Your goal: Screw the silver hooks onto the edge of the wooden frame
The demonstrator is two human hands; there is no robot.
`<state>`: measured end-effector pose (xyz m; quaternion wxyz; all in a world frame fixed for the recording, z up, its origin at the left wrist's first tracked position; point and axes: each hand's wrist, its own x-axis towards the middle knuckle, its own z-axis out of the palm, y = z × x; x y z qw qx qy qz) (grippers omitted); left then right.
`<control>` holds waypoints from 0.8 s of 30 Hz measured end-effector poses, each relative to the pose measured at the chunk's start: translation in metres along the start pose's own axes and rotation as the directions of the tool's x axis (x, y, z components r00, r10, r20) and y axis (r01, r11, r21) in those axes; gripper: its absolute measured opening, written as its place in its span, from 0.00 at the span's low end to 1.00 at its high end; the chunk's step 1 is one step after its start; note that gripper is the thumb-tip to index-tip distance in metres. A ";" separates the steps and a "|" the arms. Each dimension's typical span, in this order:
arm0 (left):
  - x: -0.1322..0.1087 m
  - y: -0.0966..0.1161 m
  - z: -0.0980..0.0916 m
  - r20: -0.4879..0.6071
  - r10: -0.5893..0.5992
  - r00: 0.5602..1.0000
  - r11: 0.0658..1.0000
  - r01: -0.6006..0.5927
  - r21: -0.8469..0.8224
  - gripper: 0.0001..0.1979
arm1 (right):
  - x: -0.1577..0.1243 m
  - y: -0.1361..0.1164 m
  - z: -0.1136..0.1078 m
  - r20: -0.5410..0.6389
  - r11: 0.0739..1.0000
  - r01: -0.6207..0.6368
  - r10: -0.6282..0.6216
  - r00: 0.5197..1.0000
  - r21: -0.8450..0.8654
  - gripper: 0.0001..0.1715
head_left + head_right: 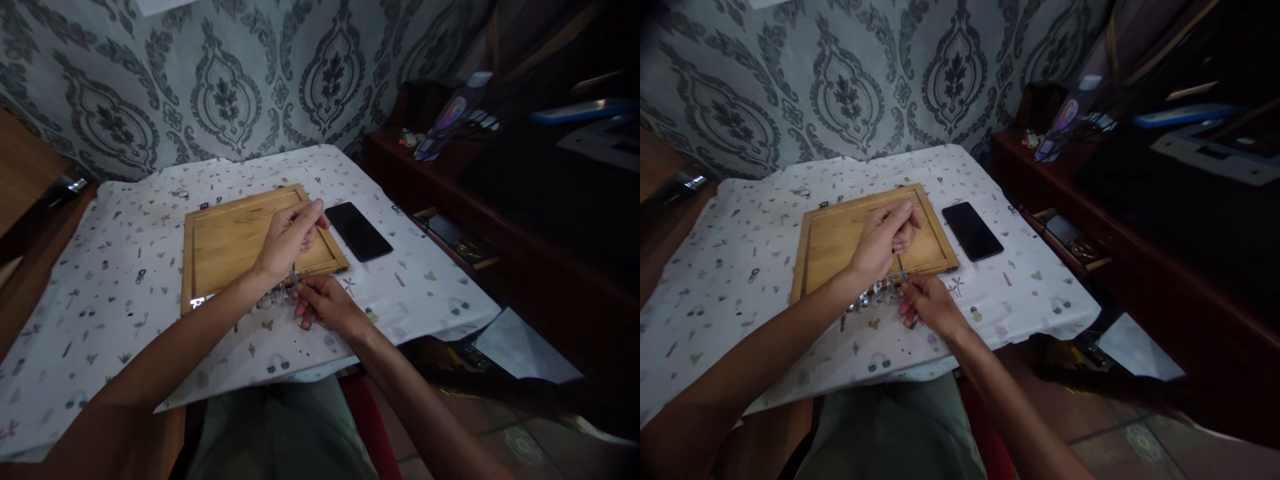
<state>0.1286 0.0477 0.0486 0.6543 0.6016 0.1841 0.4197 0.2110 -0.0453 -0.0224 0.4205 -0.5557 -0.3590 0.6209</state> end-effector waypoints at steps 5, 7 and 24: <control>0.000 0.000 0.000 0.011 0.003 1.000 1.000 -0.003 0.012 0.27 | 0.000 -0.001 0.000 0.009 1.000 -0.002 0.002 1.000 -0.001 0.15; 0.001 0.000 0.000 0.014 0.005 1.000 1.000 -0.005 0.010 0.27 | 0.000 -0.001 0.000 0.007 1.000 -0.001 0.001 1.000 -0.002 0.16; 0.004 0.002 -0.006 0.208 -0.040 0.977 0.997 0.053 -0.059 0.21 | -0.001 -0.002 0.001 0.003 1.000 0.013 -0.013 1.000 -0.017 0.17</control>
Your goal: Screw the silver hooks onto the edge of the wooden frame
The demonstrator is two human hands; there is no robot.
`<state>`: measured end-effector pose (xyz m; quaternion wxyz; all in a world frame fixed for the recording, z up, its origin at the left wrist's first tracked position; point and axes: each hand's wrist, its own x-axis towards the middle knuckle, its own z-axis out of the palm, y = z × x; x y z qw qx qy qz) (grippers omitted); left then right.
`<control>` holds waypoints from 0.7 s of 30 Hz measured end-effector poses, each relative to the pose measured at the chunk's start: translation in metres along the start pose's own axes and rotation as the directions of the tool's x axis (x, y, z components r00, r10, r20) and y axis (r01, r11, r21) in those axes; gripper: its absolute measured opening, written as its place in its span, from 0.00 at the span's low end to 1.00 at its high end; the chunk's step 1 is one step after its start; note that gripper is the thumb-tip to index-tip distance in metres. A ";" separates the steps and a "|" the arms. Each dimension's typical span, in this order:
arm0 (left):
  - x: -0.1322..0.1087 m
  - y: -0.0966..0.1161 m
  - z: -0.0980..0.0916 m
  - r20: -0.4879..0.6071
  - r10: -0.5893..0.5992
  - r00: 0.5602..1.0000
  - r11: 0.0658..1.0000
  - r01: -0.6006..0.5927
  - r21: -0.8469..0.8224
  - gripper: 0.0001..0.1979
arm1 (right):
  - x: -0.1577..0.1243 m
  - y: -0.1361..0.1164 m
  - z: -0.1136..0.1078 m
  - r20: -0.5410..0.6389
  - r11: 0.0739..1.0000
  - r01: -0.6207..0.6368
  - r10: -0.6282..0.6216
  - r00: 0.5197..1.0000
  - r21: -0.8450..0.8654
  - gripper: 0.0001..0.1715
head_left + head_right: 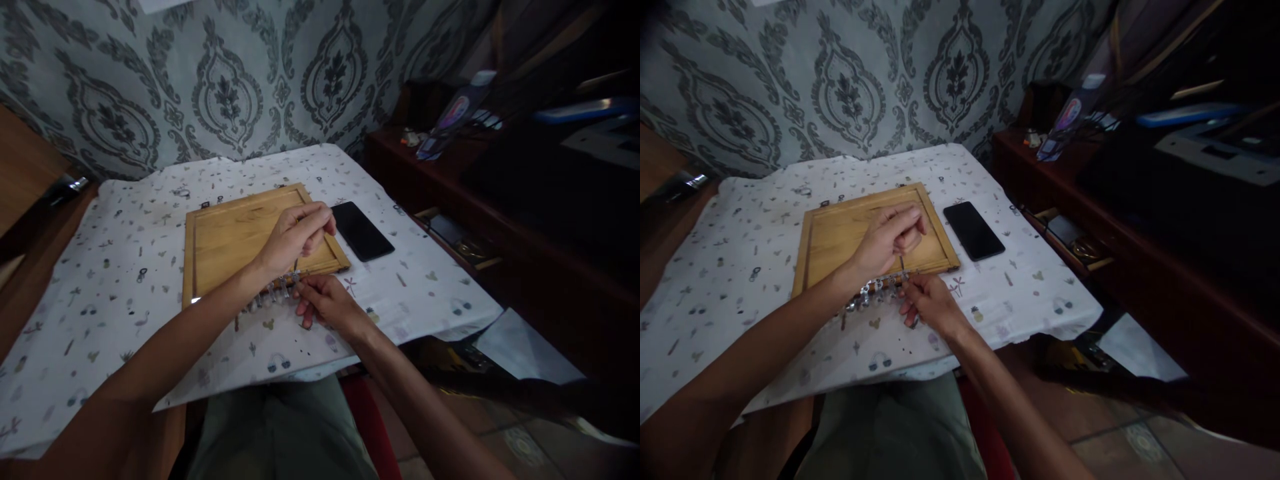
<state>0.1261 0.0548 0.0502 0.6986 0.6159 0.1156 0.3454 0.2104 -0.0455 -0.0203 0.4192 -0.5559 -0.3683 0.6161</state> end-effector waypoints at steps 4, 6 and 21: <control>0.001 0.002 -0.001 0.076 -0.012 0.997 1.000 0.012 -0.005 0.21 | 0.001 0.000 0.000 -0.005 1.000 -0.008 0.008 1.000 -0.020 0.15; 0.001 0.003 -0.003 0.110 -0.023 0.994 1.000 0.024 -0.006 0.20 | 0.001 0.001 0.000 -0.008 1.000 -0.011 0.011 1.000 -0.023 0.14; 0.009 0.016 -0.011 0.465 -0.226 0.856 0.974 0.205 0.097 0.21 | -0.001 -0.001 -0.001 -0.007 1.000 0.000 0.000 1.000 -0.027 0.14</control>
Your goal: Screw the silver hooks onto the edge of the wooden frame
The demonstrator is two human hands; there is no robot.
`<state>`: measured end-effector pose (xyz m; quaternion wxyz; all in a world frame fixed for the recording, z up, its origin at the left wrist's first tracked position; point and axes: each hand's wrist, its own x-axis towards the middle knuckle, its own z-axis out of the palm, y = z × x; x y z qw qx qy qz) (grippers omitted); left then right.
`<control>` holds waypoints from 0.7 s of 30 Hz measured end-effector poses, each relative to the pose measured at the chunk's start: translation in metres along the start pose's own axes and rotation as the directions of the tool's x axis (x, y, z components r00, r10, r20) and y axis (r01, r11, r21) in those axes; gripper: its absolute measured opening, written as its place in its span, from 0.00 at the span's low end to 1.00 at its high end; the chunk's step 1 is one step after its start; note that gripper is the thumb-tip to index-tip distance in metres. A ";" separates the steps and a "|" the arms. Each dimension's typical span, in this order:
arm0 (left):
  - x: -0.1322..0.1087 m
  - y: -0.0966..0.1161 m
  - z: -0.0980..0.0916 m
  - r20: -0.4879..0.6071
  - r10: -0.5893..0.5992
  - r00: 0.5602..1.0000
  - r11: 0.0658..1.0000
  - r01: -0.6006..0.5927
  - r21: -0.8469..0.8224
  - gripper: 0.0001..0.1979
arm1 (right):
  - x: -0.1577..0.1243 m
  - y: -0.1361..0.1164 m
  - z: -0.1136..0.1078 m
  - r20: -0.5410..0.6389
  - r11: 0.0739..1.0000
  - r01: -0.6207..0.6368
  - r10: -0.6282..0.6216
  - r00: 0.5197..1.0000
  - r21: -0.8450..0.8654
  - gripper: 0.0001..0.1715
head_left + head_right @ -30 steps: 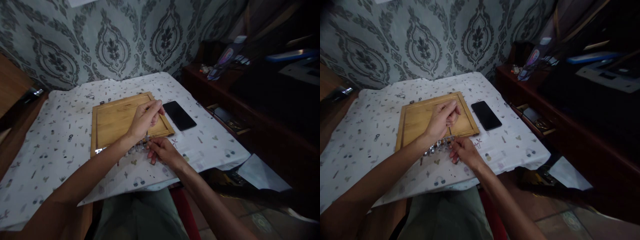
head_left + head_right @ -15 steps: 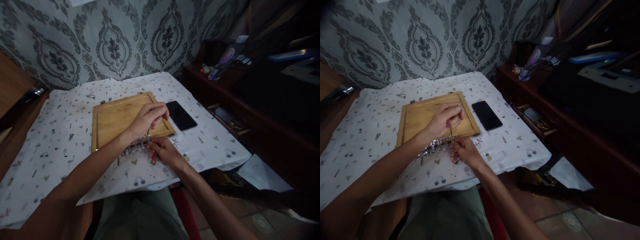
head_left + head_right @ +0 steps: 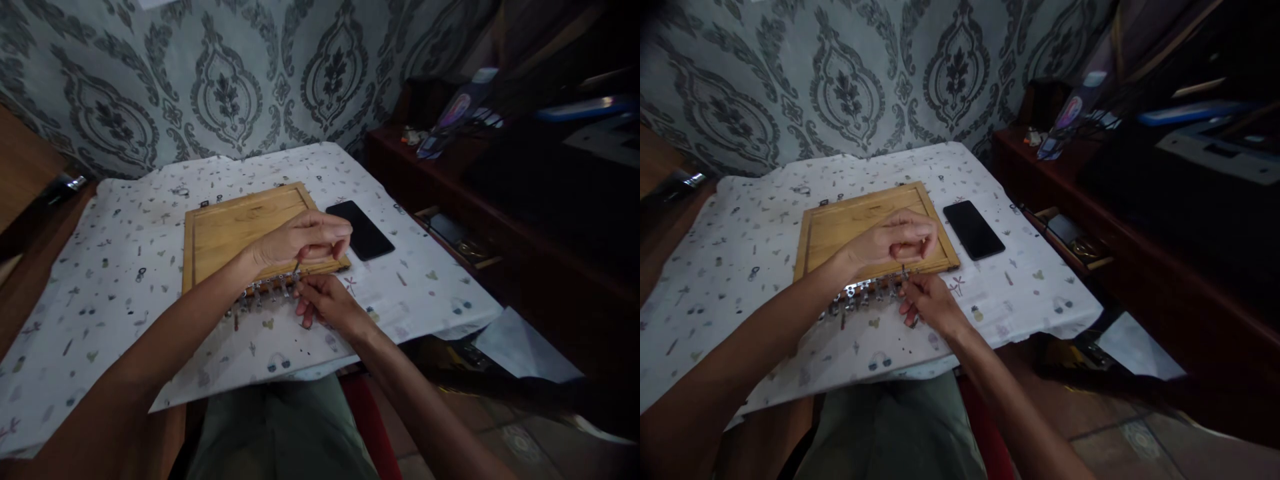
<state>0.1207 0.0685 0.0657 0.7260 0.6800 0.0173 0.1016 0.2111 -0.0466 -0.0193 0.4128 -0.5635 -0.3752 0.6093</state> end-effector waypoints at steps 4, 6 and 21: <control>0.000 0.000 0.001 0.065 -0.055 0.996 0.998 0.053 0.023 0.17 | -0.001 -0.001 0.000 -0.010 1.000 0.007 -0.007 1.000 -0.003 0.14; -0.002 0.001 -0.001 0.054 -0.041 0.998 0.999 0.041 0.007 0.14 | 0.000 0.000 0.000 -0.008 1.000 0.010 -0.010 1.000 0.004 0.15; -0.003 -0.011 0.010 -0.653 0.154 0.741 0.984 -0.175 0.035 0.21 | 0.003 0.004 -0.001 0.019 0.999 0.002 -0.002 1.000 0.041 0.17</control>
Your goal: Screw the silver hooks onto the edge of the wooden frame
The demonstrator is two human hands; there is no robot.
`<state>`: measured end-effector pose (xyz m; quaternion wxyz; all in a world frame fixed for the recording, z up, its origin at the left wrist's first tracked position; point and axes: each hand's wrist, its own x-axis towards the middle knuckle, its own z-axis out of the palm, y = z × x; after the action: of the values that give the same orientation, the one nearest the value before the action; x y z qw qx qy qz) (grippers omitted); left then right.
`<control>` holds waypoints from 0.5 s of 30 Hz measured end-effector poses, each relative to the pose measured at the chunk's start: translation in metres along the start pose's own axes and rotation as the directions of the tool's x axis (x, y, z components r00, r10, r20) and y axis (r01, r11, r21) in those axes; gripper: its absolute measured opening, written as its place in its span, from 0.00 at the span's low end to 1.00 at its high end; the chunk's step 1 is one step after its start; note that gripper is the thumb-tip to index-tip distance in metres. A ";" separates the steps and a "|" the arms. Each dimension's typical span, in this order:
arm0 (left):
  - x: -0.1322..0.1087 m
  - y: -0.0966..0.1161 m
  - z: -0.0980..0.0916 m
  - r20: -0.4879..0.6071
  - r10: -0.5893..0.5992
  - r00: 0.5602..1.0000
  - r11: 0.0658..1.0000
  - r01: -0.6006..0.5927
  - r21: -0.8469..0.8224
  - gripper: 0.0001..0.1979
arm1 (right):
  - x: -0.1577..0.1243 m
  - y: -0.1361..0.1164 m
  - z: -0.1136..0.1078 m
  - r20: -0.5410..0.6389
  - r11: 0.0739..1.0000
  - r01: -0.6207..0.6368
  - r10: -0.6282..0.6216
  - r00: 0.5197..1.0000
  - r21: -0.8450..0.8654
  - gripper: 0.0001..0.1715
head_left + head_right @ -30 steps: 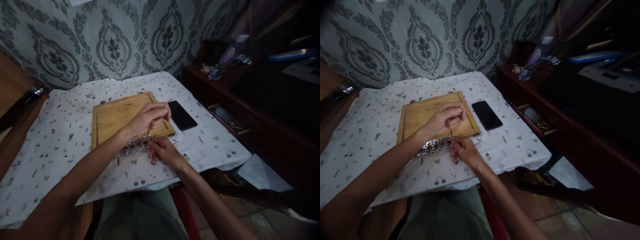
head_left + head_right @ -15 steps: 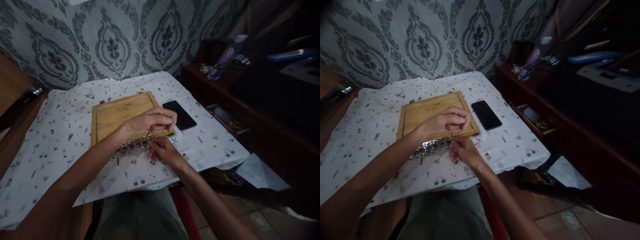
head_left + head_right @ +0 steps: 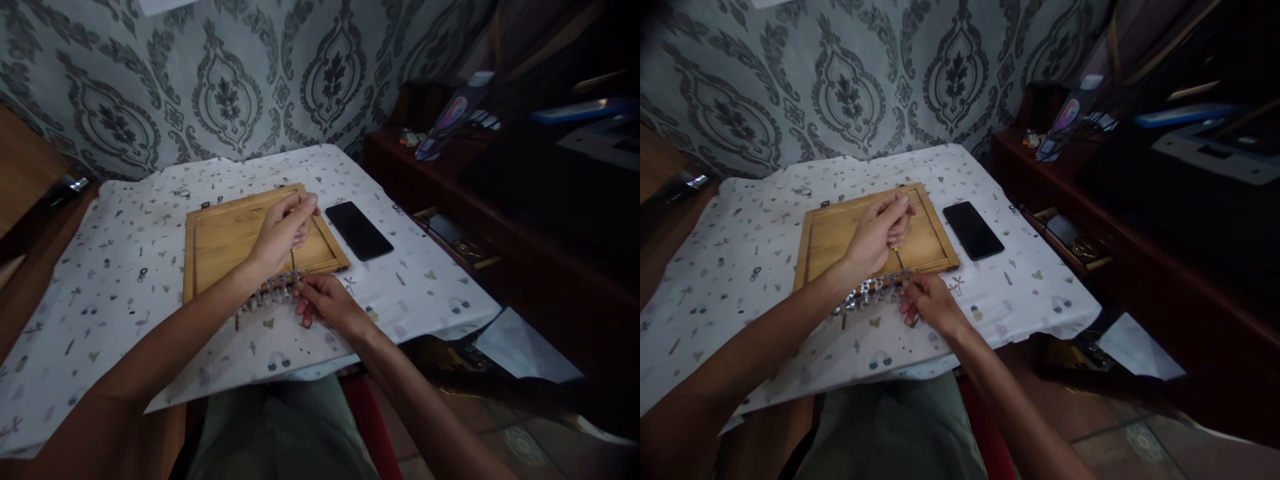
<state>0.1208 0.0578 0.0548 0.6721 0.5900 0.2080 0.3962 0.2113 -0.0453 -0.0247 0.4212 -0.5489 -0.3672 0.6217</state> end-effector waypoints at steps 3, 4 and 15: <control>0.001 -0.003 0.003 -0.002 0.013 1.000 1.000 -0.013 -0.001 0.24 | 0.000 0.000 0.000 0.000 1.000 -0.003 0.003 1.000 0.001 0.17; 0.002 -0.003 0.003 0.012 0.011 1.000 1.000 -0.011 0.001 0.24 | 0.000 0.000 0.000 0.000 1.000 -0.005 0.005 1.000 0.000 0.17; 0.006 -0.006 0.001 0.081 0.008 0.997 1.000 -0.008 -0.001 0.24 | 0.001 0.001 0.000 -0.001 1.000 -0.016 0.016 1.000 -0.005 0.16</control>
<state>0.1270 0.0620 0.0509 0.6783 0.6062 0.1782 0.3749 0.2115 -0.0448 -0.0256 0.4149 -0.5532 -0.3643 0.6238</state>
